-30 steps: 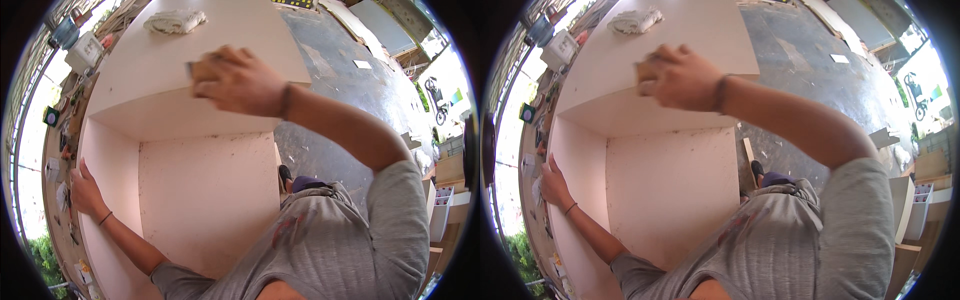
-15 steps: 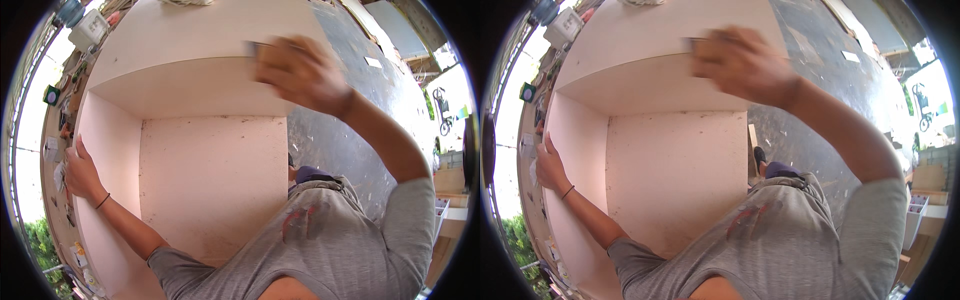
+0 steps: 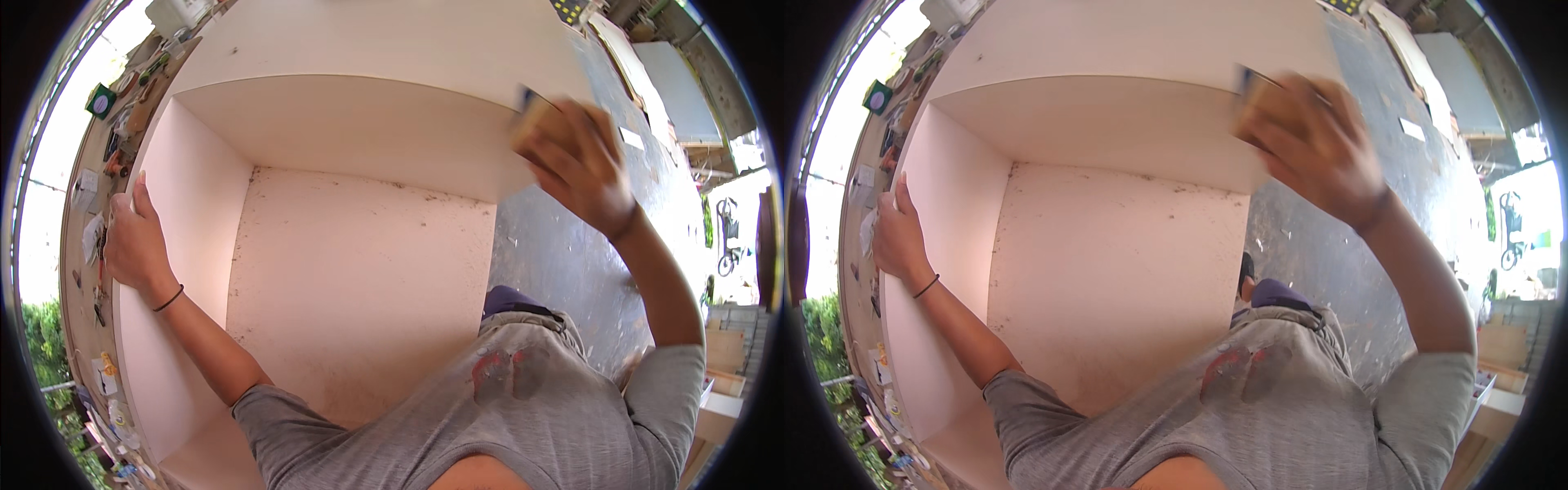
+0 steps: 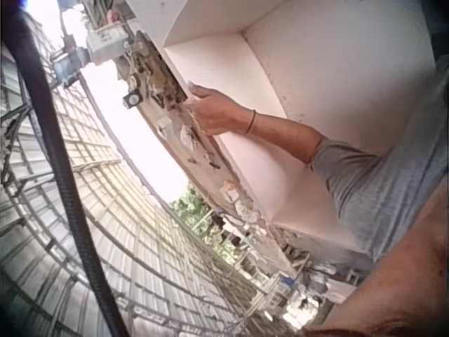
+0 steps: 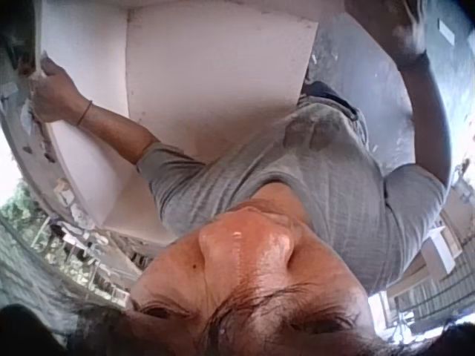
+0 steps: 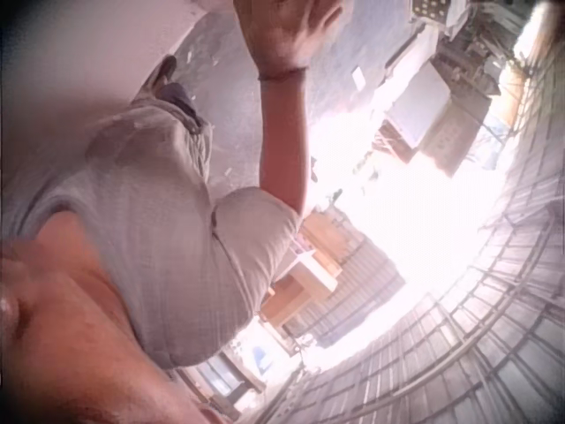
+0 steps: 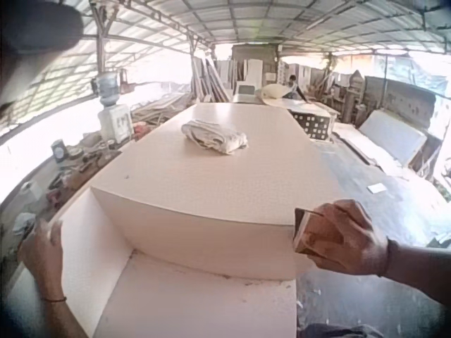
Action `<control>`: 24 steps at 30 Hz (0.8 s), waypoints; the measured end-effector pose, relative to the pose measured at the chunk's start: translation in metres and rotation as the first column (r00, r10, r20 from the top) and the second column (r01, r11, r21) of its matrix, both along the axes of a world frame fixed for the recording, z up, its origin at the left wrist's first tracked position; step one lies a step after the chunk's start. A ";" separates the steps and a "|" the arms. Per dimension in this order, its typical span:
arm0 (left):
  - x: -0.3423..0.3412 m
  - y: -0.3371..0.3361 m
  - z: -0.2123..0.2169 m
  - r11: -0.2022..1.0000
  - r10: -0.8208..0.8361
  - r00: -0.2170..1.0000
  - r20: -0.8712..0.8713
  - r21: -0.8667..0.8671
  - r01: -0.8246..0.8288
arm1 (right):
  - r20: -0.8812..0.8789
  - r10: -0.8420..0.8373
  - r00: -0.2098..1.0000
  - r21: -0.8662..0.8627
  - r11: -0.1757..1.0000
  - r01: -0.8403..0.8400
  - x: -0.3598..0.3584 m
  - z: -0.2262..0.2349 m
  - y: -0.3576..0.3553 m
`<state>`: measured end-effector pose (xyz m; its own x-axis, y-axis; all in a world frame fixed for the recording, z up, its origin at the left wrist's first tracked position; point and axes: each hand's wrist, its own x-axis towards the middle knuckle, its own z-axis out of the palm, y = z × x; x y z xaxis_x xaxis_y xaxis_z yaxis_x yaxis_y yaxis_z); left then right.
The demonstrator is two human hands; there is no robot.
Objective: The person sands the edges and inner corners of a white wooden cabinet unit using a sanding block by hand, then uses a blue air duster to blow dust off the unit's surfaces.
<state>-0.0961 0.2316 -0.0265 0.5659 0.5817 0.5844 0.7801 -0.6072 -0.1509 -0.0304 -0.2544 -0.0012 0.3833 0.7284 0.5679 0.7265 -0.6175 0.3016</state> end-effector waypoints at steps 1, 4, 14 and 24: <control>0.000 -0.001 0.001 1.000 -0.003 1.000 0.010 -0.017 0.003 | -0.013 -0.036 0.999 -0.002 0.999 0.036 -0.004 0.002 -0.014; -0.012 0.003 0.007 1.000 0.012 1.000 0.011 0.022 -0.013 | -0.030 0.077 0.997 0.006 0.997 -0.077 0.018 0.009 0.043; 0.008 0.001 -0.003 0.982 -0.119 0.992 0.041 0.149 0.112 | -0.027 0.105 0.994 -0.126 0.986 -0.108 0.074 0.005 0.226; 0.010 -0.005 0.000 0.986 -0.071 0.997 0.036 0.152 0.065 | -0.093 0.066 0.993 -0.029 0.997 -0.069 0.008 0.009 0.028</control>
